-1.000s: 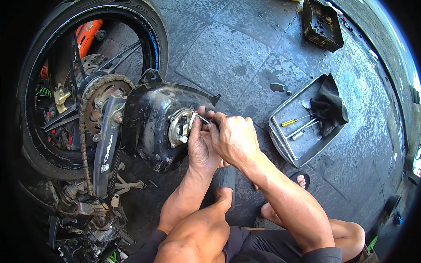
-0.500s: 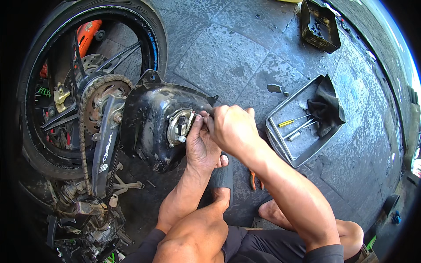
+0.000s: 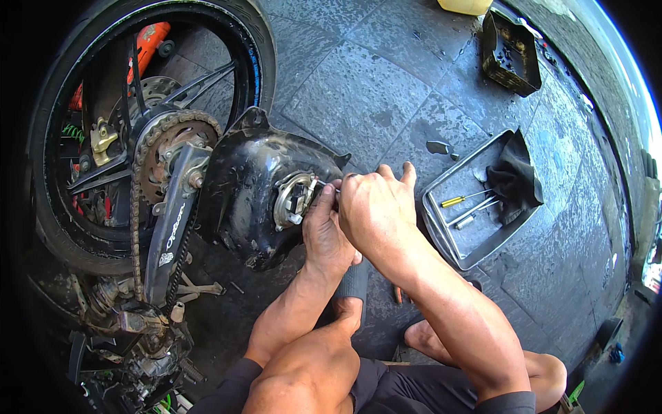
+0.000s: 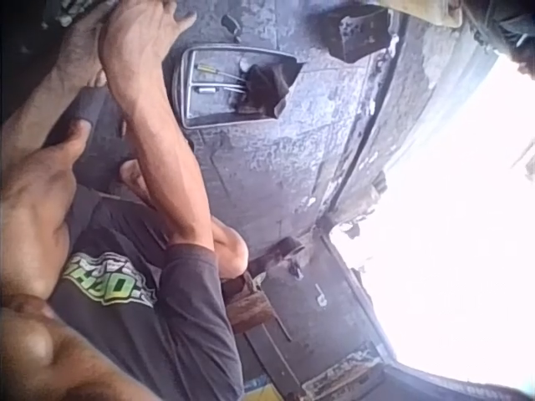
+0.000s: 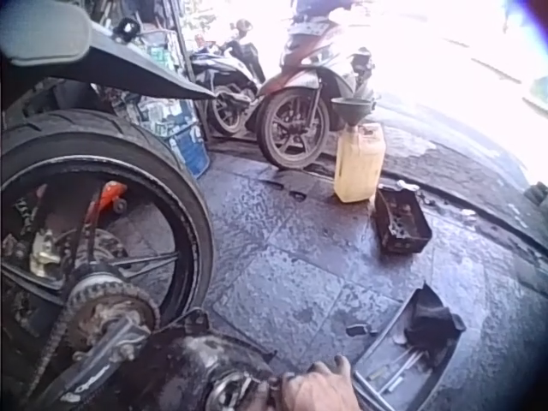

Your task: Installing and securing a fuel pump or sensor assembly into a motorcycle fuel tank using a screwdriver.

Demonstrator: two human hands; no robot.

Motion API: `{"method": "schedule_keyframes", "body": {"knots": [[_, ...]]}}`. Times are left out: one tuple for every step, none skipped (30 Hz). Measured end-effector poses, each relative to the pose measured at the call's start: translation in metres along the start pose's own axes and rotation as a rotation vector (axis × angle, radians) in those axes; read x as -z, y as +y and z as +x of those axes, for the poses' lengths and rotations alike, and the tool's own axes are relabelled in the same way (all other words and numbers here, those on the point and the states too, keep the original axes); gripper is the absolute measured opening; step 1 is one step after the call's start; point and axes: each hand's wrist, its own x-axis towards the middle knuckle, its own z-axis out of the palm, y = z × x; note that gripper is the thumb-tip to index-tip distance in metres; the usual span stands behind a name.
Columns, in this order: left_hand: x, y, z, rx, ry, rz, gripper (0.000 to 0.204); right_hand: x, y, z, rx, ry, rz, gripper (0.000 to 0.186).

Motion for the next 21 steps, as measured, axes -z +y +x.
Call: {"method": "schedule_keyframes", "body": {"knots": [[0.004,-0.001,0.002,-0.012,0.005,0.031,0.023,0.001,-0.002,0.000,0.005,0.000,-0.002,0.025],[0.010,-0.001,0.005,-0.016,0.007,0.031,0.023,0.000,-0.004,0.000,-0.005,0.024,-0.020,0.024],[0.015,0.000,0.007,-0.016,-0.056,0.033,0.022,0.001,-0.007,0.000,-0.013,0.049,-0.038,0.023],[0.019,0.001,0.008,-0.017,-0.119,0.036,0.021,0.001,-0.008,0.000,-0.009,0.050,-0.035,0.023],[0.013,0.000,0.008,-0.016,-0.121,0.033,0.021,0.001,-0.008,0.001,0.004,0.033,-0.031,0.022],[0.000,0.000,0.004,0.005,-0.015,-0.015,0.018,0.000,-0.006,0.001,0.015,0.015,-0.025,0.022],[-0.010,0.000,0.001,0.026,0.091,-0.061,0.016,0.000,-0.003,0.000,0.012,0.014,-0.028,0.022],[-0.015,0.002,-0.002,0.028,0.089,-0.062,0.016,-0.001,-0.001,0.000,0.005,-0.024,-0.023,0.022],[-0.019,0.003,-0.004,0.006,0.110,0.008,0.016,-0.002,0.001,0.000,-0.004,-0.063,-0.019,0.022],[-0.020,0.004,-0.006,-0.015,0.131,0.077,0.016,-0.001,0.001,-0.001,-0.007,-0.063,-0.020,0.022],[-0.009,0.006,-0.004,-0.025,0.133,0.080,0.016,0.005,-0.005,-0.002,-0.007,-0.050,-0.019,0.022],[0.008,0.008,0.002,0.026,0.005,0.077,0.017,0.008,-0.008,-0.002,-0.013,-0.039,-0.022,0.022],[0.022,0.006,0.007,0.076,-0.123,0.074,0.019,0.007,-0.011,-0.001,-0.011,-0.037,-0.020,0.022],[0.019,0.005,0.007,0.078,-0.123,0.074,0.019,0.004,-0.012,0.000,-0.018,-0.014,-0.029,0.021],[0.014,0.002,0.006,0.027,-0.082,0.067,0.019,0.002,-0.012,0.001,-0.026,0.008,-0.038,0.021],[0.010,0.000,0.005,-0.023,-0.041,0.059,0.019,0.001,-0.011,0.001,-0.026,0.008,-0.038,0.021],[-0.001,0.001,0.002,-0.017,-0.043,0.056,0.019,0.000,-0.008,0.001,-0.018,0.000,-0.028,0.020],[-0.016,0.004,-0.003,0.016,0.038,0.011,0.017,0.000,-0.006,0.001,-0.008,-0.007,-0.017,0.020],[-0.023,0.005,-0.005,0.048,0.119,-0.033,0.016,0.000,-0.003,0.001,-0.013,-0.007,-0.020,0.020],[-0.022,0.005,-0.006,0.046,0.120,-0.032,0.016,0.001,-0.003,0.001,-0.003,-0.018,-0.012,0.020],[-0.019,0.004,-0.005,-0.002,0.095,0.056,0.016,0.002,-0.003,0.001,0.006,-0.029,-0.004,0.020]]}}
